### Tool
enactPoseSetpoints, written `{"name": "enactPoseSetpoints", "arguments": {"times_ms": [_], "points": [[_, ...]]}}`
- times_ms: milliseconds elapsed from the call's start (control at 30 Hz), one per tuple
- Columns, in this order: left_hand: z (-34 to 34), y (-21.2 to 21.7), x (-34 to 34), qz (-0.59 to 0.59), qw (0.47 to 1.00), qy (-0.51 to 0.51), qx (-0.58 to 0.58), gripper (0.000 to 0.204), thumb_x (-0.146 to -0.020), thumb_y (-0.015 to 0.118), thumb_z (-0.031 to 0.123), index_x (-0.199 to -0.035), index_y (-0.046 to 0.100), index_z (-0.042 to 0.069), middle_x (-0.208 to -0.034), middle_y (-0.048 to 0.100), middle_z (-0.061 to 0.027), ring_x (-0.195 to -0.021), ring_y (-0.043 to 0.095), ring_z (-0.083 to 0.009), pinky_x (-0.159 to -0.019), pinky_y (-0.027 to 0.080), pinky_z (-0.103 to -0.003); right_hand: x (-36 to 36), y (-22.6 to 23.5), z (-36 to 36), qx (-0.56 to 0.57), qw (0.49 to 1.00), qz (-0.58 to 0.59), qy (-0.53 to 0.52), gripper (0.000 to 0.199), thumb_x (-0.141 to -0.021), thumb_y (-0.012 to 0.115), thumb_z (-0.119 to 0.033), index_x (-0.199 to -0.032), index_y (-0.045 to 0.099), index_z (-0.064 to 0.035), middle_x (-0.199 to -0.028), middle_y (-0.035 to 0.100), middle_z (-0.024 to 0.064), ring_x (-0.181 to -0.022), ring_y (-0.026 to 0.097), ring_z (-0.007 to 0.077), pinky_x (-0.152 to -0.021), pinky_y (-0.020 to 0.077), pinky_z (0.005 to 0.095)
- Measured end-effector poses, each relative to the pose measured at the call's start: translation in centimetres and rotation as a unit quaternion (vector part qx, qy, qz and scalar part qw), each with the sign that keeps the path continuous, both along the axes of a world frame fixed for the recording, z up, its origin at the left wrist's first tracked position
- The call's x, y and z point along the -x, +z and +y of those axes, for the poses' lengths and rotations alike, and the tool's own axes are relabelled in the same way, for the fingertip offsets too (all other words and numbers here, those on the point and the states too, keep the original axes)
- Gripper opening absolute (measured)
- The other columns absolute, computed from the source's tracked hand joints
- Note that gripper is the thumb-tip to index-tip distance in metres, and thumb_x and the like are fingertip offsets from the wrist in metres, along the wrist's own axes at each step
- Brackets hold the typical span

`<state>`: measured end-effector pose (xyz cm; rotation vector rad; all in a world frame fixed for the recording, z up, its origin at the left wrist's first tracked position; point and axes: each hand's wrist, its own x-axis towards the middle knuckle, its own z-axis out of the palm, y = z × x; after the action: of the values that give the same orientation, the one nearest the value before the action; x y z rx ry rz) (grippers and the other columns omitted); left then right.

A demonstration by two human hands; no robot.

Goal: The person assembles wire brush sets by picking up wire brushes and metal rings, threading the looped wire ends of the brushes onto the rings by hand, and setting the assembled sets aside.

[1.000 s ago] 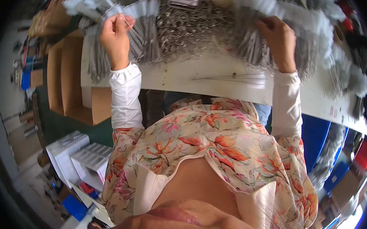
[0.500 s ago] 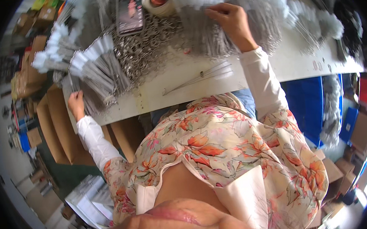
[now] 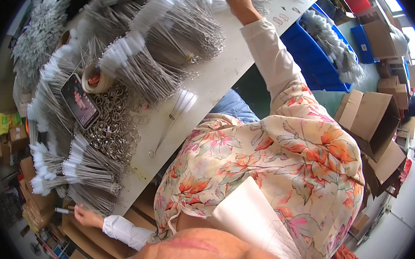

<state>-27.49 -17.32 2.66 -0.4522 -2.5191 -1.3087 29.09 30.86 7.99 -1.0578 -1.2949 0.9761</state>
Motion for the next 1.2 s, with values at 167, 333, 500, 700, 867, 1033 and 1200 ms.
{"name": "enactPoseSetpoints", "arguments": {"times_ms": [167, 333, 500, 700, 867, 1033, 1200], "points": [[3.6, 7.3, -6.5, 0.140, 0.973, 0.012, -0.181, 0.025, -0.094, 0.050, 0.020, -0.098, 0.058, -0.003, -0.089, 0.061, -0.0073, -0.056, 0.043, -0.0075, -0.045, 0.034, -0.019, -6.1, -5.0, 3.7, -0.046, 0.936, -0.324, -0.127, 0.015, -0.082, 0.061, -0.016, -0.082, 0.069, -0.0036, -0.062, 0.060, 0.0029, -0.054, 0.052, 0.0099, -0.050, 0.0411, 0.0275], [6.8, 11.2, -10.9, 0.162, 0.942, -0.069, -0.286, 0.027, -0.096, 0.045, 0.018, -0.103, 0.052, -0.006, -0.080, 0.051, -0.0045, -0.059, 0.040, -0.0090, -0.047, 0.030, -0.020, -10.1, -7.3, 6.6, -0.041, 0.910, -0.389, -0.138, 0.014, -0.074, 0.067, -0.018, -0.080, 0.070, -0.0061, -0.067, 0.065, 0.0117, -0.059, 0.061, 0.0165, -0.057, 0.0473, 0.0311], [10.3, 11.7, -17.7, -0.259, 0.723, -0.356, -0.532, 0.013, -0.094, 0.048, 0.017, -0.092, 0.045, 0.005, -0.070, 0.030, 0.0025, -0.054, 0.024, -0.0052, -0.045, 0.025, -0.017, -9.8, -7.2, 10.6, -0.087, 0.850, -0.513, -0.082, 0.020, -0.071, 0.067, -0.027, -0.079, 0.071, -0.0086, -0.073, 0.066, 0.0138, -0.066, 0.064, 0.0292, -0.062, 0.0493, 0.0374], [16.1, 3.5, -27.0, -0.564, 0.575, -0.358, -0.472, 0.012, -0.094, 0.049, 0.020, -0.091, 0.046, 0.009, -0.069, 0.037, 0.0040, -0.052, 0.023, -0.0029, -0.037, 0.019, -0.017, -8.1, -7.3, 12.6, -0.009, 0.819, -0.573, 0.034, 0.023, -0.071, 0.068, -0.028, -0.079, 0.070, -0.0065, -0.069, 0.065, 0.0135, -0.065, 0.063, 0.0254, -0.063, 0.0485, 0.0354], [16.4, 1.9, -30.7, -0.689, 0.462, -0.326, -0.454, 0.017, -0.095, 0.046, 0.019, -0.100, 0.050, 0.004, -0.075, 0.043, 0.0003, -0.055, 0.025, -0.0049, -0.039, 0.020, -0.018, -8.8, -6.3, 15.3, 0.006, 0.787, -0.612, 0.079, 0.029, -0.073, 0.064, -0.036, -0.084, 0.072, -0.0101, -0.080, 0.069, 0.0084, -0.073, 0.066, 0.0212, -0.071, 0.0507, 0.0311], [17.5, 1.2, -31.4, -0.681, 0.513, -0.365, -0.373, 0.018, -0.093, 0.052, 0.021, -0.099, 0.055, 0.005, -0.076, 0.050, -0.0011, -0.061, 0.037, -0.0061, -0.047, 0.030, -0.018, -7.4, 0.4, 12.5, -0.274, 0.813, -0.379, -0.347, 0.021, -0.076, 0.064, -0.025, -0.088, 0.066, -0.0083, -0.071, 0.063, 0.0118, -0.060, 0.059, 0.0254, -0.060, 0.0450, 0.0383], [19.2, 2.7, -32.6, -0.613, 0.575, -0.384, -0.381, 0.020, -0.094, 0.049, 0.026, -0.105, 0.052, 0.010, -0.073, 0.044, 0.0031, -0.064, 0.040, -0.0064, -0.053, 0.037, -0.020, -4.4, 0.0, 10.0, -0.091, 0.988, -0.120, -0.023, 0.023, -0.085, 0.056, -0.023, -0.095, 0.066, -0.0061, -0.066, 0.057, 0.0020, -0.058, 0.053, 0.0116, -0.053, 0.0433, 0.0258]]}}
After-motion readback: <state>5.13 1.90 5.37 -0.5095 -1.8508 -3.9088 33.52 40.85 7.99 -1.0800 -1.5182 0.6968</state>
